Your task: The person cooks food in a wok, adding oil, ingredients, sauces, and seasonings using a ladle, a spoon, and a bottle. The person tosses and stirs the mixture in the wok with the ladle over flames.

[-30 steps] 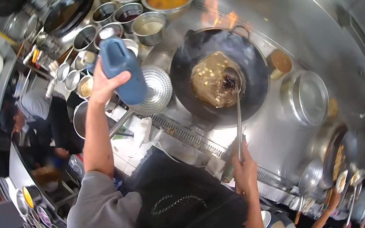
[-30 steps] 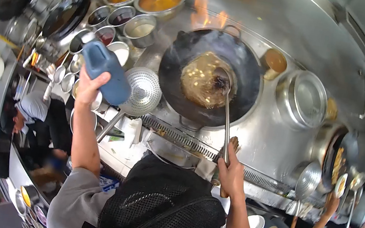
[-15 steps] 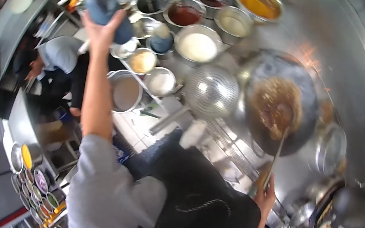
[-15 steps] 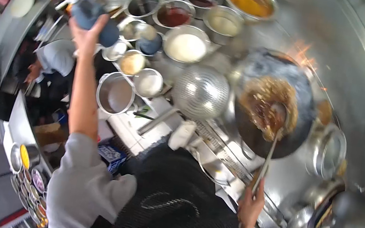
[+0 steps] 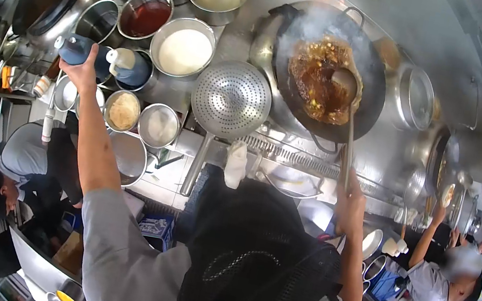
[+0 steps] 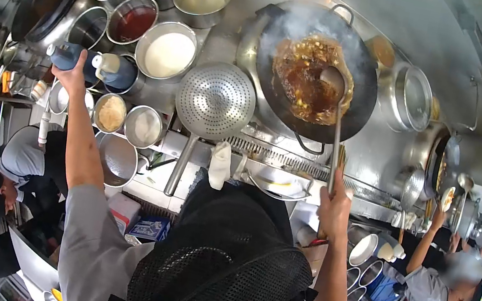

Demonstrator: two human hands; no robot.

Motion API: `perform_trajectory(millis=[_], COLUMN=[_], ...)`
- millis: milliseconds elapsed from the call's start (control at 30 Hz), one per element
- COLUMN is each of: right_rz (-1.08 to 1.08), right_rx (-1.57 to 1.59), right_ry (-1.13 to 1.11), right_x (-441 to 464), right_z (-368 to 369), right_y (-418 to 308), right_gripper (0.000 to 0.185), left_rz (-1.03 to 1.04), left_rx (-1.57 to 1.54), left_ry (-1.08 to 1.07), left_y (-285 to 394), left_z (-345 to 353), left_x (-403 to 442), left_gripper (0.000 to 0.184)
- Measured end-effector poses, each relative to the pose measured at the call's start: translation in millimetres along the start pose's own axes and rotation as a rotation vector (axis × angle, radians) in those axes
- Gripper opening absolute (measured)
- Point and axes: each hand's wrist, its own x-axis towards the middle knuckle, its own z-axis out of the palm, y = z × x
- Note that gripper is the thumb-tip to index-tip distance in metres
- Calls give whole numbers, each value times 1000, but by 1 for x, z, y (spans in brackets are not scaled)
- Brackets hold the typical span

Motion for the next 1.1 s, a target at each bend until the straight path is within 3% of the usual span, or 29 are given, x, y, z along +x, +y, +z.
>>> perform_trajectory(millis=[67, 133, 167, 200, 233, 267, 333, 367, 400, 600, 633, 667, 733, 767, 800, 833, 867, 900, 933, 967, 1000, 1033, 1100], right_rz=[164, 156, 126, 95, 57, 63, -351, -373, -335, -358, -342, -335, -558, -306, -29, -60, -77, -143, -207, -175, -142, -157, -748], right_rx=[429, 614, 560, 504, 164, 154, -207, -339, -425, -563, -534, -503, -202, 140, 448, 571, 695, 752, 812, 806, 793, 783, 972], right_ry=[-144, -250, -227, -207, -106, -108, 134, 170, 163, 188, 208, 219, 250, 60, -152, -215, -271, -313, -346, -391, -429, -435, -603], right_x=[-10, 8, 22, 35, 40, 39, 44, 36, 28, 13, 14, 16, 29, 18, -3, -15, -31, -55, -80, -104, -116, -112, -97], right_z=[-4, -9, -3, 1, -1, -8, -27, -43, -56, -85, -79, -73, -67, -72, -87, -104, -123, -145, -165, -182, -190, -189, -176], right_y=[-28, -28, -15, -3, -6, 10, 54, 69, 87, 167, 177, 184, 184, 156, 117, 90, 63, 27, -13, -56, -87, -97, -101], right_gripper=[63, 63, 63, 63, 65, 65, 66, 68, 70, 74, 74, 75, 58, 49, 42, 38, 36, 35, 37, 41, 45, 45, 49], left_rz=[-12, 11, 24, 83, 52, 21, 6, 29, 224, 362, 308, 278, 110, 276, 317, 430, 450, 611, 625, 677, 684, 451, 102], left_rx=[20, 241, 133, 274, 114, -40, 175, 204, 282, 73, 29, 110, -68, -20, -311, -299, -488, -533, -586, -602, -593, -573, -790], left_ry=[-13, -16, -30, -55, -80, -99, 6, 13, 37, -87, -140, -192, -515, -548, -688, -943, -1015, -883, -896, -749, -730, -787, -568], left_y=[-26, -50, -65, -74, -67, -54, 20, 54, 69, 202, 229, 232, 258, 280, 293, 340, 373, 406, 446, 465, 471, 476, 471], left_z=[2, 1, 0, -5, -6, -13, -41, -53, -65, -55, -45, -31, -1, 15, 42, 51, 64, 77, 83, 99, 95, 94, 72], left_x=[-2, -7, -11, -10, -18, -21, -46, -63, -79, -254, -285, -318, -377, -413, -447, -450, -464, -476, -478, -480, -466, -450, -431], left_gripper=[110, 111, 112, 116, 118, 120, 118, 112, 108, 88, 83, 73, 59, 52, 52, 56, 68, 83, 91, 79, 79, 70, 40])
